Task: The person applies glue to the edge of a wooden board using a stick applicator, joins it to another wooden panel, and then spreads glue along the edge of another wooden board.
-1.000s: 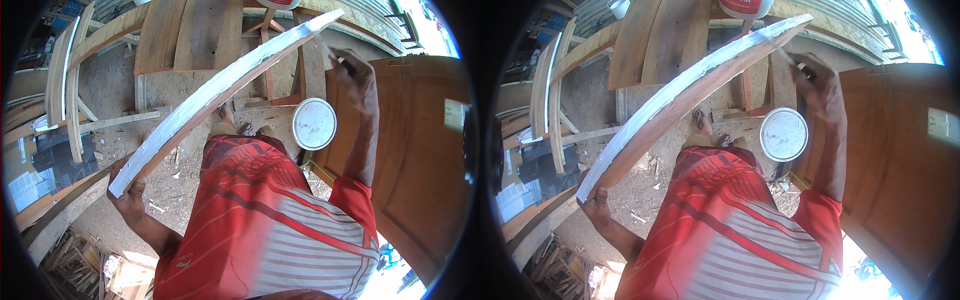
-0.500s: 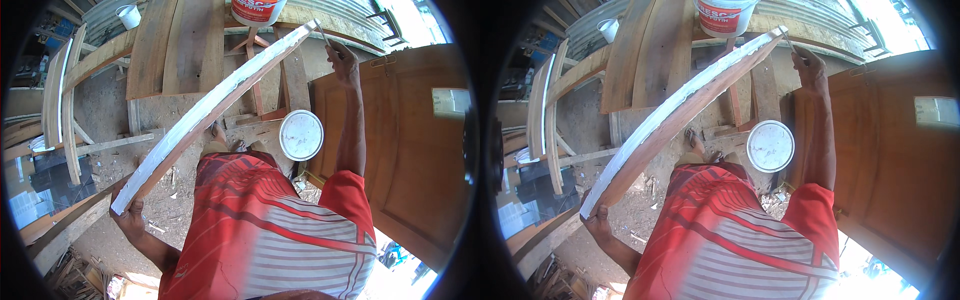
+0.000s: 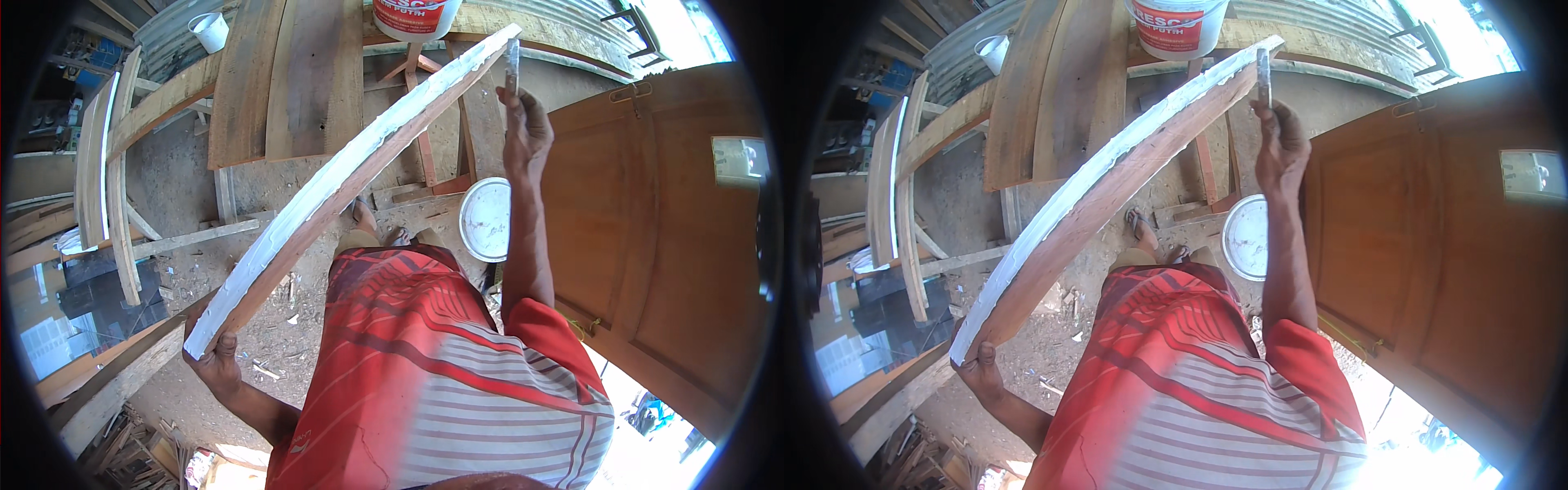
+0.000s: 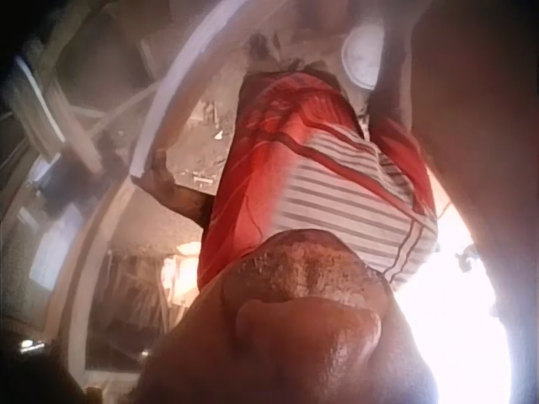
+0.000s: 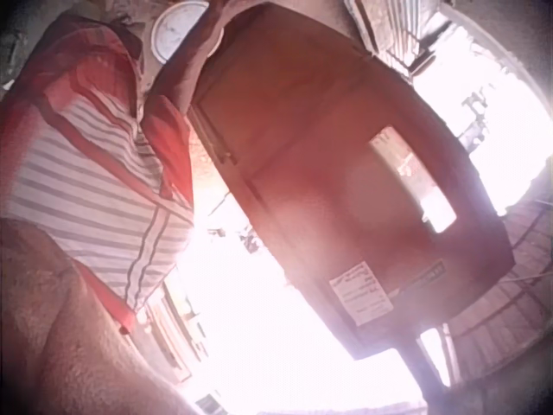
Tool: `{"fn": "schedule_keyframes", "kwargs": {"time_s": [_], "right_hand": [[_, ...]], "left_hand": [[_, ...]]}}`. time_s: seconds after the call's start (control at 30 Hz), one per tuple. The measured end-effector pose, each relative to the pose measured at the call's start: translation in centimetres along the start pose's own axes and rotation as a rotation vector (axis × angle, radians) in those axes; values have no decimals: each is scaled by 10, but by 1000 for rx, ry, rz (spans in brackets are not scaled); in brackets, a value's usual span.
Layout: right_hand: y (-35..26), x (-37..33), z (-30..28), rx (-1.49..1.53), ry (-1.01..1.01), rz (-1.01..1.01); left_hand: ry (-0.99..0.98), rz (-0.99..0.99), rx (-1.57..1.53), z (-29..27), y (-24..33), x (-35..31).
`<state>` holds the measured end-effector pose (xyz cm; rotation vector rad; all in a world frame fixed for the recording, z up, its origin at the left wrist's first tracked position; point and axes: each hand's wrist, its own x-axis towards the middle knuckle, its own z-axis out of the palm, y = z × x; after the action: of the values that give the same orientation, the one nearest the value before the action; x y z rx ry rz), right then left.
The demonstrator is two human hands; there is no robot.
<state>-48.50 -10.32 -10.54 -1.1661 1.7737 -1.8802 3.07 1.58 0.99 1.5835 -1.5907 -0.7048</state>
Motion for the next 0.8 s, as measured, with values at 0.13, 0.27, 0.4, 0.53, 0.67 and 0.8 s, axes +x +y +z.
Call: {"fn": "schedule_keyframes", "kwargs": {"time_s": [0.13, 0.27, 0.4, 0.53, 0.67, 0.8], "right_hand": [[9, -13, 31, 87, 107, 167], [26, -15, 43, 62, 94, 216], [39, -16, 51, -40, 88, 91], [5, -23, 61, -119, 65, 115], [-3, -27, 63, -222, 80, 23], [-14, -33, 65, -182, 61, 77]], "left_hand": [[-32, 31, 15, -3, 3, -1], [-51, 30, -13, -2, 7, -1], [-48, 1, -45, 1, 13, 0], [-33, -12, -40, 0, 10, -6], [-26, -71, -51, -4, 5, -12], [-24, 0, -53, 1, 13, -8]]}}
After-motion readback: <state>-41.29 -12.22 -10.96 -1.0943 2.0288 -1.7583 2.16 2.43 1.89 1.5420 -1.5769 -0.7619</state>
